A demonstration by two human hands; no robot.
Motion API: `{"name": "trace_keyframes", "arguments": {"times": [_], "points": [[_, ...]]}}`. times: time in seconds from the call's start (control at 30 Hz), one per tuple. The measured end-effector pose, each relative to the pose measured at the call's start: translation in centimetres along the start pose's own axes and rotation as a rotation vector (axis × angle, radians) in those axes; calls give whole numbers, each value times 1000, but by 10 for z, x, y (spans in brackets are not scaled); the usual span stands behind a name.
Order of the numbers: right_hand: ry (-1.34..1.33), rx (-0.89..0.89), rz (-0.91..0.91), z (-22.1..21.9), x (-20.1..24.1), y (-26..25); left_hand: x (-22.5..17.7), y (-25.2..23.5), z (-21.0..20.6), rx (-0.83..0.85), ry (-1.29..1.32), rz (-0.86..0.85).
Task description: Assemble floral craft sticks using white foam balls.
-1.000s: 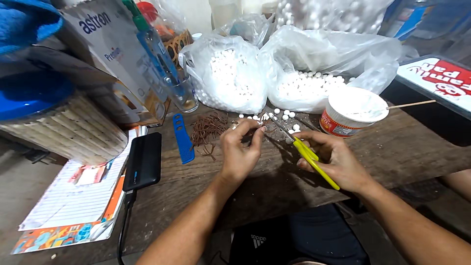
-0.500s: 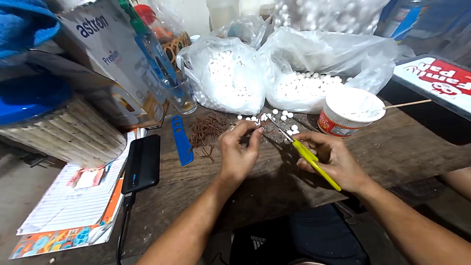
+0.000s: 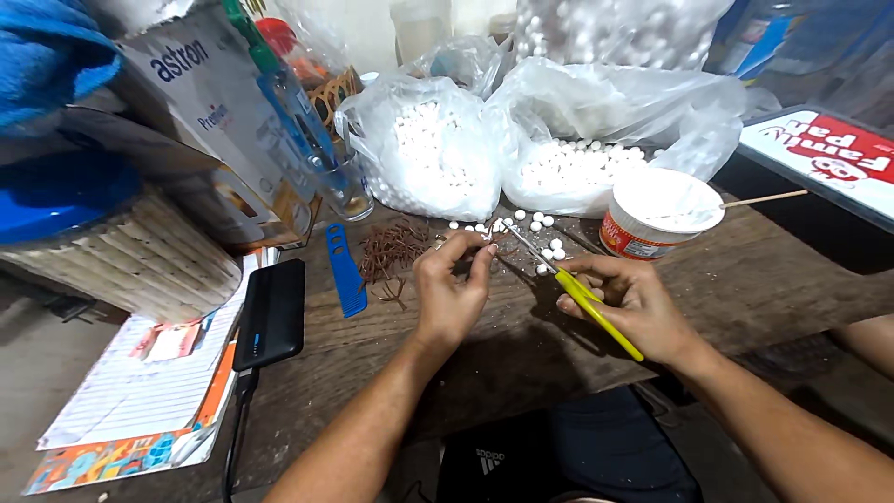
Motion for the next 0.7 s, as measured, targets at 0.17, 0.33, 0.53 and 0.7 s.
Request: {"name": "trace_keyframes", "arguments": {"times": [0.17,0.33,0.53,0.7], "points": [[-42,4,-6,0,-2,0,-3,0,0,17,17,30],[-103,85,-173,1,-2,-2,-2,0,2,-1,36,29],[-93,122,-166,0,-4,-3,-1,0,1,8,51,22],[-137,106,-187,2,-5,-4,-1,0,0,24,65,20]]}}
Point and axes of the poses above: each hand's wrist, its own y-axis away from the middle knuckle, its own z-axis out of the back of the hand, x = y × z, the point moved 5 cm from there along -y, towards the middle knuckle, and after that the axes turned 2 degrees about x, right-handed, at the moved point
